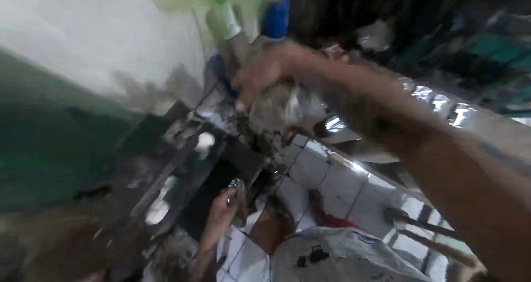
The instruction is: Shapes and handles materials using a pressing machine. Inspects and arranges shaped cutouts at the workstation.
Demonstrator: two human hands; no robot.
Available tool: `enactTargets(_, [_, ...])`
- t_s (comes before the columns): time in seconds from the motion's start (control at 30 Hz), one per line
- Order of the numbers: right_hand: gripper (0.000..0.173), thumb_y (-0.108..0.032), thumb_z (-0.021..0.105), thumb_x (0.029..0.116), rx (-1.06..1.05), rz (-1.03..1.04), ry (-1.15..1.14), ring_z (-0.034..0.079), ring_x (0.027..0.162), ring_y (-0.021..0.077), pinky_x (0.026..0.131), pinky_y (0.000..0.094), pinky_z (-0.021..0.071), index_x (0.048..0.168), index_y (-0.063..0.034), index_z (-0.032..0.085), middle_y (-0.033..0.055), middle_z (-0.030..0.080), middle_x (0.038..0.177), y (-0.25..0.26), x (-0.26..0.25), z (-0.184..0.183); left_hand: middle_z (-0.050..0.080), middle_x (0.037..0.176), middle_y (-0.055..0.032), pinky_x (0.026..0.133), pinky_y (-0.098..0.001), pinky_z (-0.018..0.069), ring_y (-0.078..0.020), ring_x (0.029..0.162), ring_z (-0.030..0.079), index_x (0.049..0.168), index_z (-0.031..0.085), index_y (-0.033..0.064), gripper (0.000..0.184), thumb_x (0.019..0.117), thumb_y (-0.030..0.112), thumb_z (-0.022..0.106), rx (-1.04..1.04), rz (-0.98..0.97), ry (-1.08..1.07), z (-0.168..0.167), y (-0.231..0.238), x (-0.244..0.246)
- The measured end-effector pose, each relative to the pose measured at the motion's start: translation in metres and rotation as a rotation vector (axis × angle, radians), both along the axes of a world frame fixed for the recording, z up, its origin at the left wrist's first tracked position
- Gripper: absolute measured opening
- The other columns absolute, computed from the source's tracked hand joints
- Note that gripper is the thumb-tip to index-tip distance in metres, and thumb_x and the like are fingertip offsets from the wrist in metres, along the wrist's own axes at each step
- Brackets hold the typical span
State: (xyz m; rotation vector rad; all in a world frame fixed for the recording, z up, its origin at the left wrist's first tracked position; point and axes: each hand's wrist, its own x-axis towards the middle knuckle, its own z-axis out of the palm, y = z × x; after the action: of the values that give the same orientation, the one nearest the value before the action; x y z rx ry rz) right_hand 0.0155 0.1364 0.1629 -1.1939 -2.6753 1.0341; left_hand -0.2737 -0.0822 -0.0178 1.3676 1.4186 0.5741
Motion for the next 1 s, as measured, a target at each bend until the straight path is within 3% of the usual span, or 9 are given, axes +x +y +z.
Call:
enactTargets(0.1, [0.055,-0.041,0.084,0.0828,-0.173,0.004,0.015,0.068,0.098,0.0304,0.085,0.0597,0.0550,0.127,-0.0112,0.068,0.0126,0.070,0.109,-0.096,0.083,-0.066,0.070,0.098,-0.0078,0.079,-0.0338,0.0580,-0.0115,0.085,0.066,0.105,0.070,-0.0003,0.022,0.0947,0.017,0.062,0.126,-0.119,0.058,0.001,0.064,0.079])
enactTargets(0.17, [0.067,-0.032,0.091,0.0750,-0.303,-0.120,-0.031,0.066,0.102,0.0374,0.086,0.0630,0.0536,0.129,-0.0064,0.063,0.0183,0.068,0.112,-0.179,0.145,-0.120,0.069,0.094,-0.0110,0.077,-0.0382,0.0577,-0.0160,0.081,0.066,0.103,0.071,-0.0021,0.021,0.0974,0.017,0.065,0.185,-0.313,0.135,0.011,0.102,0.145])
enactTargets(0.27, [0.079,-0.044,0.077,0.0882,-0.430,-0.517,-0.148,0.049,0.137,0.0436,0.108,0.0685,0.0405,0.153,-0.0119,0.045,0.0212,0.050,0.150,-0.294,0.212,-0.249,0.067,0.114,-0.0201,0.094,-0.0530,0.0540,-0.0314,0.104,0.066,0.112,0.072,0.0007,0.030,0.1001,0.027,0.064,0.231,-0.719,0.385,0.018,0.144,0.255])
enactTargets(0.33, [0.089,-0.064,0.067,0.0850,-0.372,-0.758,-0.199,0.044,0.144,0.0399,0.117,0.0654,0.0301,0.153,-0.0121,0.046,0.0175,0.047,0.156,-0.358,0.238,-0.353,0.063,0.124,-0.0223,0.100,-0.0566,0.0504,-0.0353,0.115,0.063,0.117,0.071,0.0009,0.038,0.1017,0.035,0.061,0.235,-0.937,0.512,0.005,0.166,0.323])
enactTargets(0.4, [0.093,-0.066,0.064,0.0876,-0.453,-0.808,-0.245,0.037,0.149,0.0374,0.122,0.0601,0.0256,0.158,-0.0104,0.039,0.0168,0.040,0.161,-0.382,0.252,-0.390,0.059,0.129,-0.0238,0.101,-0.0561,0.0500,-0.0363,0.117,0.061,0.120,0.068,-0.0007,0.043,0.1030,0.038,0.058,0.225,-1.085,0.620,-0.010,0.182,0.376])
enactTargets(0.73, [0.093,-0.061,0.076,0.0791,-0.528,-1.006,-0.149,0.042,0.145,0.0383,0.116,0.0621,0.0352,0.154,-0.0138,0.046,0.0149,0.044,0.158,-0.375,0.257,-0.398,0.053,0.139,-0.0247,0.101,-0.0544,0.0519,-0.0358,0.120,0.061,0.124,0.066,0.0035,0.051,0.0946,0.045,0.070,0.212,-1.255,0.722,-0.065,0.210,0.427])
enactTargets(0.8, [0.094,-0.064,0.073,0.0801,-0.514,-1.028,-0.133,0.043,0.144,0.0389,0.119,0.0597,0.0309,0.153,-0.0125,0.045,0.0173,0.047,0.155,-0.371,0.250,-0.377,0.054,0.137,-0.0266,0.103,-0.0542,0.0508,-0.0377,0.122,0.059,0.132,0.062,0.0031,0.042,0.1001,0.029,0.065,0.265,-1.270,0.586,-0.074,0.211,0.423])
enactTargets(0.9, [0.065,-0.046,0.067,0.0957,-0.613,-1.174,0.017,0.047,0.140,0.0373,0.120,0.0579,0.0322,0.147,-0.0086,0.054,0.0198,0.055,0.148,-0.370,0.239,-0.326,0.048,0.146,-0.0284,0.109,-0.0564,0.0460,-0.0400,0.132,0.053,0.147,0.047,0.0006,0.048,0.1034,0.018,0.058,0.243,-1.288,0.465,-0.086,0.218,0.422])
enactTargets(1.0, [0.051,-0.042,0.063,0.1010,-0.455,-1.252,0.315,0.059,0.129,0.0311,0.113,0.0530,0.0440,0.136,-0.0052,0.063,0.0187,0.063,0.135,-0.371,0.233,-0.214,0.053,0.140,-0.0286,0.106,-0.0607,0.0466,-0.0420,0.128,0.055,0.137,0.056,-0.0019,0.047,0.0998,0.025,0.064,0.260,-1.296,0.507,-0.082,0.215,0.423])
